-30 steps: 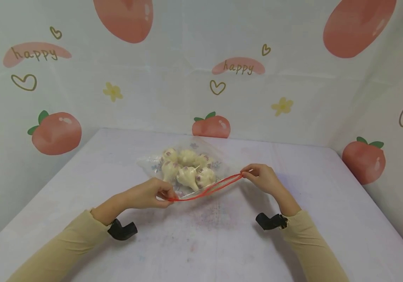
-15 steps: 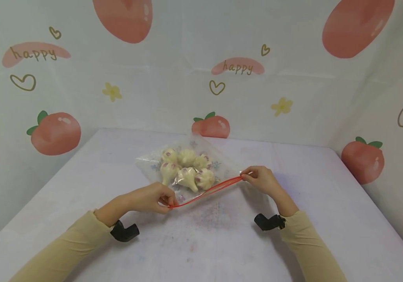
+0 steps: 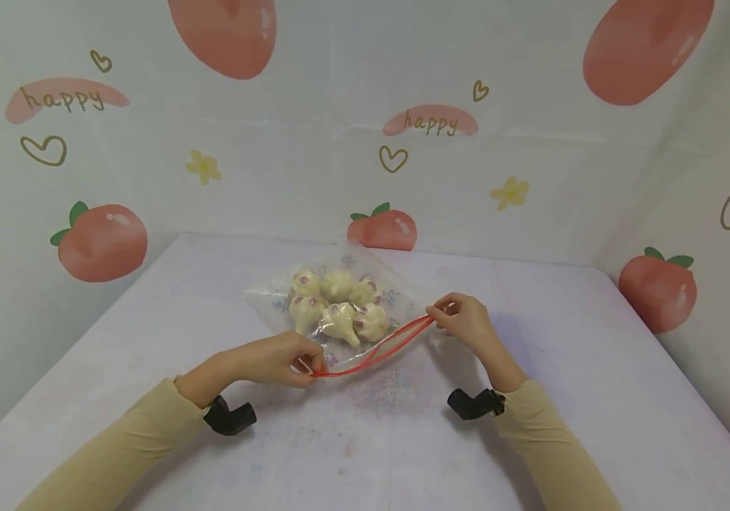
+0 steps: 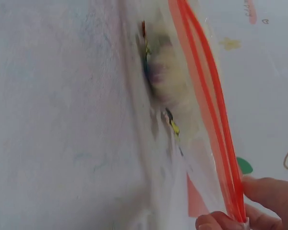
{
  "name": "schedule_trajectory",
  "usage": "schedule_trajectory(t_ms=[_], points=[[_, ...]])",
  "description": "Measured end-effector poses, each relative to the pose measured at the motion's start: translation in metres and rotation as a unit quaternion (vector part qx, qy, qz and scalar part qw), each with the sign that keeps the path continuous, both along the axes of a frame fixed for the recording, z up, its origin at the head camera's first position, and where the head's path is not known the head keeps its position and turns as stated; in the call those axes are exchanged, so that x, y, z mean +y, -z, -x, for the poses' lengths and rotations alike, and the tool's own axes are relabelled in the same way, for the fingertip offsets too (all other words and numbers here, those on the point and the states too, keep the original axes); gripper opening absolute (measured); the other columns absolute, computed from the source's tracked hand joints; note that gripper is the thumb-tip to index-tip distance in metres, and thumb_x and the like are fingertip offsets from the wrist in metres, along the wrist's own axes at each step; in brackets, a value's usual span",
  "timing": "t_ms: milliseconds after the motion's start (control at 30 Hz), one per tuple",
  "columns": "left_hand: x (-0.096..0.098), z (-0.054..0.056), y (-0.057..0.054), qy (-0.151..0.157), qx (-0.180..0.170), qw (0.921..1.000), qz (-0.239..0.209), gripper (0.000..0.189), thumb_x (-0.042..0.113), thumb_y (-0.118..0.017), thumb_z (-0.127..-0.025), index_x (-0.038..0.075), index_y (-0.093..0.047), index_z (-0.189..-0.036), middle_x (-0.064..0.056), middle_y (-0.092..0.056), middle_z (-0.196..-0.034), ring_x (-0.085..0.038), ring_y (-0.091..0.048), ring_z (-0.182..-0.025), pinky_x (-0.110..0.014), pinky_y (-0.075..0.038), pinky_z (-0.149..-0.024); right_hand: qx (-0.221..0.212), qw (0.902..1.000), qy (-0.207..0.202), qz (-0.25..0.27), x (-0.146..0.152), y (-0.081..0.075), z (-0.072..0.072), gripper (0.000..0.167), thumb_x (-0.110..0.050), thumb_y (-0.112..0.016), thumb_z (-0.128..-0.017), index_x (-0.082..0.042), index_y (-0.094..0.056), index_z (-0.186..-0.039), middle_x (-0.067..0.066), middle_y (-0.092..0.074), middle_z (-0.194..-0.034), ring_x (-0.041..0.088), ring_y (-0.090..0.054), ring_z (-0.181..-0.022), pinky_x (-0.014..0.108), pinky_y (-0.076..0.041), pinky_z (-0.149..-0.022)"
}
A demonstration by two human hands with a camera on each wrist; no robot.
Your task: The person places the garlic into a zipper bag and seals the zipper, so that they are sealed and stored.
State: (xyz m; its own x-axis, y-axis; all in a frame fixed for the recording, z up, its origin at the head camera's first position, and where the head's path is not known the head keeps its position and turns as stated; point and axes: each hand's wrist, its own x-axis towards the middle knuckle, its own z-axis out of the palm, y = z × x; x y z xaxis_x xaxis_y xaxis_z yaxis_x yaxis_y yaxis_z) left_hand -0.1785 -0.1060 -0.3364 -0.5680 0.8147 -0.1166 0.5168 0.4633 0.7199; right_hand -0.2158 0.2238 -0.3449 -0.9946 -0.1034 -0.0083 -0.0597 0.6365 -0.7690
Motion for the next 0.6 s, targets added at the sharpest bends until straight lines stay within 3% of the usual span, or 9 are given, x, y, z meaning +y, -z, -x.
schedule_trajectory(t_ms=[233, 400, 600], points=[[0.002, -0.001, -0.004, 0.002, -0.010, 0.9999, 0.005, 0.005, 0.001, -0.062, -0.083, 0.004, -0.060, -0.087, -0.008, -0.066, -0.095, -0.016, -0.067, -0.099, -0.015, -0.051, -0.081, -0.010, 0.9972, -0.013, 0.072, -0.004, 0.002, 0.002, 0.033, -0.010, -0.060, -0.090, 0.012, -0.051, -0.112, 0.024, -0.063, -0.097, 0.003, -0.067, -0.073, 0.023, -0.057, -0.065], [0.004, -0.001, -0.011, 0.010, -0.018, 0.9994, 0.027, 0.008, 0.010, -0.067, -0.084, 0.009, -0.061, -0.090, -0.001, -0.065, -0.098, -0.014, -0.066, -0.100, -0.016, -0.051, -0.084, -0.028, 0.9951, -0.006, 0.095, -0.007, 0.002, 0.001, 0.036, -0.003, -0.060, -0.088, 0.013, -0.046, -0.117, 0.014, -0.059, -0.092, 0.000, -0.062, -0.075, 0.030, -0.058, -0.070], [0.012, 0.004, -0.030, 0.017, 0.034, 0.9988, 0.030, 0.017, 0.022, -0.067, -0.087, 0.010, -0.062, -0.098, -0.001, -0.065, -0.102, -0.015, -0.065, -0.101, -0.021, -0.050, -0.089, -0.023, 0.9959, -0.006, 0.087, -0.007, 0.001, -0.001, 0.041, -0.004, -0.064, -0.086, 0.011, -0.045, -0.119, 0.015, -0.056, -0.097, 0.004, -0.062, -0.078, 0.031, -0.058, -0.071]])
